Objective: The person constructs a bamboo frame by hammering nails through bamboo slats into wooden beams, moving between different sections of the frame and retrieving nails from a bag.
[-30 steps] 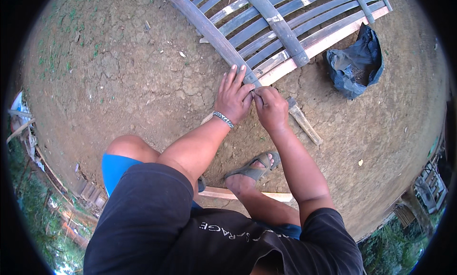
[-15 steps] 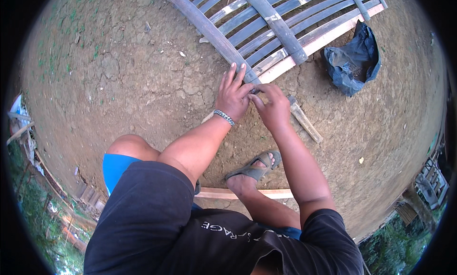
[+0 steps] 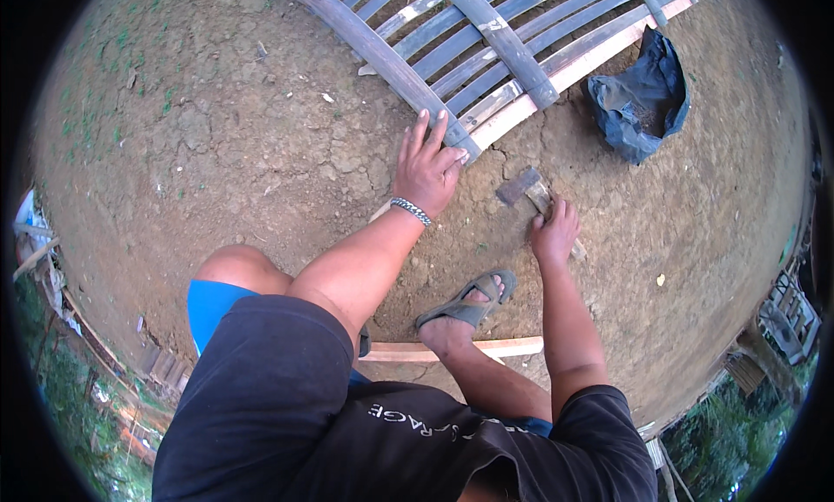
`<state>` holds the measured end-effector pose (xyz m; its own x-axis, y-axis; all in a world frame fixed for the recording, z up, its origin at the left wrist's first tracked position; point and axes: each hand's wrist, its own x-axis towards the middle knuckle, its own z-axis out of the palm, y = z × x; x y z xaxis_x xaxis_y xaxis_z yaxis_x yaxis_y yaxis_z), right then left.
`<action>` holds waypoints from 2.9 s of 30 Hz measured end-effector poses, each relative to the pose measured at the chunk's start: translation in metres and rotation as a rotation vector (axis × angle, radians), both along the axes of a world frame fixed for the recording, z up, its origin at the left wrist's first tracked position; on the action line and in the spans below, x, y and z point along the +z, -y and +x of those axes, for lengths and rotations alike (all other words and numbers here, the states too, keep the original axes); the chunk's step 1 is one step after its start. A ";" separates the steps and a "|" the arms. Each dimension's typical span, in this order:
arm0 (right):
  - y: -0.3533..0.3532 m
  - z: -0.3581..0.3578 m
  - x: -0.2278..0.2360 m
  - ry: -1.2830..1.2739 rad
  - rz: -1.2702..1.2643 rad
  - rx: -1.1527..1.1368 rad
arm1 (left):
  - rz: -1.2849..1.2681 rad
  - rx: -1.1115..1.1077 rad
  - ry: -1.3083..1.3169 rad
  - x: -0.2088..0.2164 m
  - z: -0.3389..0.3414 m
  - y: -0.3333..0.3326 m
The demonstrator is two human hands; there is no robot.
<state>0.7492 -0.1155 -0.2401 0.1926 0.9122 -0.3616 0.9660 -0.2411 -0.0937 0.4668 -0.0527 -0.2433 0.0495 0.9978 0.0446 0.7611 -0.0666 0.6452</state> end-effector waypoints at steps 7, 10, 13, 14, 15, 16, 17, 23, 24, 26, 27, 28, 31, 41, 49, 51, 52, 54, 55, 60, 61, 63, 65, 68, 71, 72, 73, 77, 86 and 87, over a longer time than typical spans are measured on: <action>0.020 -0.016 0.044 -0.322 -0.112 -0.134 | -0.016 -0.006 0.002 0.004 -0.001 -0.002; 0.022 -0.045 0.077 -0.653 -0.231 -0.262 | -0.004 -0.002 0.005 0.002 -0.002 0.000; 0.026 -0.067 0.090 -0.716 -0.133 -0.121 | 0.005 -0.002 0.018 0.001 -0.002 0.002; 0.020 -0.072 0.088 -0.630 -0.097 -0.038 | 0.007 0.003 0.026 0.003 -0.002 0.000; 0.008 -0.084 0.093 -0.574 -0.069 -0.002 | 0.002 0.002 0.024 0.003 -0.003 0.000; -0.004 -0.095 0.099 -0.516 -0.041 0.032 | -0.004 0.001 0.021 0.005 -0.003 0.000; -0.005 -0.095 0.096 -0.522 0.009 0.070 | -0.011 -0.002 0.019 0.005 -0.004 0.001; -0.001 -0.095 0.078 -0.603 0.169 0.252 | -0.011 -0.006 0.048 0.001 -0.003 -0.001; -0.008 -0.106 0.083 -0.426 0.036 0.219 | -0.012 -0.007 0.047 0.002 -0.004 -0.001; -0.005 -0.104 0.079 -0.455 0.072 0.225 | -0.017 -0.008 0.044 0.003 -0.006 0.000; -0.003 -0.103 0.078 -0.470 0.090 0.229 | -0.011 -0.006 0.046 0.003 -0.006 -0.002; -0.003 -0.102 0.079 -0.527 0.193 0.266 | -0.005 -0.005 0.048 0.003 -0.006 -0.003; 0.014 -0.080 0.058 -0.667 0.318 0.361 | -0.010 -0.011 0.057 0.007 -0.004 -0.003; -0.001 -0.095 0.074 -0.579 0.359 0.381 | -0.006 -0.002 0.080 0.006 -0.006 -0.002; -0.004 -0.095 0.086 -0.539 0.173 0.305 | -0.001 -0.018 0.060 0.002 -0.008 -0.002; -0.003 -0.094 0.093 -0.616 0.261 0.401 | -0.012 -0.026 0.050 0.003 -0.006 -0.001; -0.003 -0.095 0.093 -0.572 0.229 0.390 | -0.014 -0.029 0.045 0.004 -0.006 0.000; -0.007 -0.101 0.091 -0.487 0.176 0.370 | -0.002 -0.023 0.053 0.005 -0.007 -0.001; -0.008 -0.101 0.088 -0.453 0.151 0.334 | 0.005 -0.014 0.069 0.003 -0.006 0.001; -0.009 -0.101 0.091 -0.498 0.224 0.353 | -0.024 -0.018 0.041 0.006 -0.005 0.002; -0.009 -0.102 0.094 -0.528 0.235 0.367 | -0.032 -0.016 0.031 0.005 -0.007 0.003; -0.005 -0.097 0.083 -0.508 0.223 0.370 | -0.019 -0.012 0.045 0.007 -0.007 -0.001; -0.004 -0.093 0.073 -0.486 0.175 0.345 | -0.002 0.002 0.076 0.006 -0.006 0.000; -0.005 -0.096 0.074 -0.481 0.146 0.323 | 0.014 -0.020 0.062 0.007 -0.005 -0.001; 0.003 -0.091 0.071 -0.678 0.328 0.316 | 0.017 -0.009 0.039 0.005 -0.006 -0.002; 0.006 -0.085 0.068 -0.685 0.284 0.332 | 0.018 -0.010 0.038 0.004 -0.006 -0.002; 0.006 -0.085 0.064 -0.574 0.197 0.321 | 0.020 -0.011 0.037 0.003 -0.006 -0.001; -0.005 -0.091 0.074 -0.401 0.101 0.278 | 0.007 -0.013 0.066 0.003 -0.006 0.001; -0.009 -0.095 0.090 -0.549 0.283 0.399 | -0.005 -0.023 0.013 0.002 -0.007 0.000; -0.012 -0.098 0.092 -0.540 0.248 0.390 | -0.010 -0.024 0.028 0.003 -0.006 0.000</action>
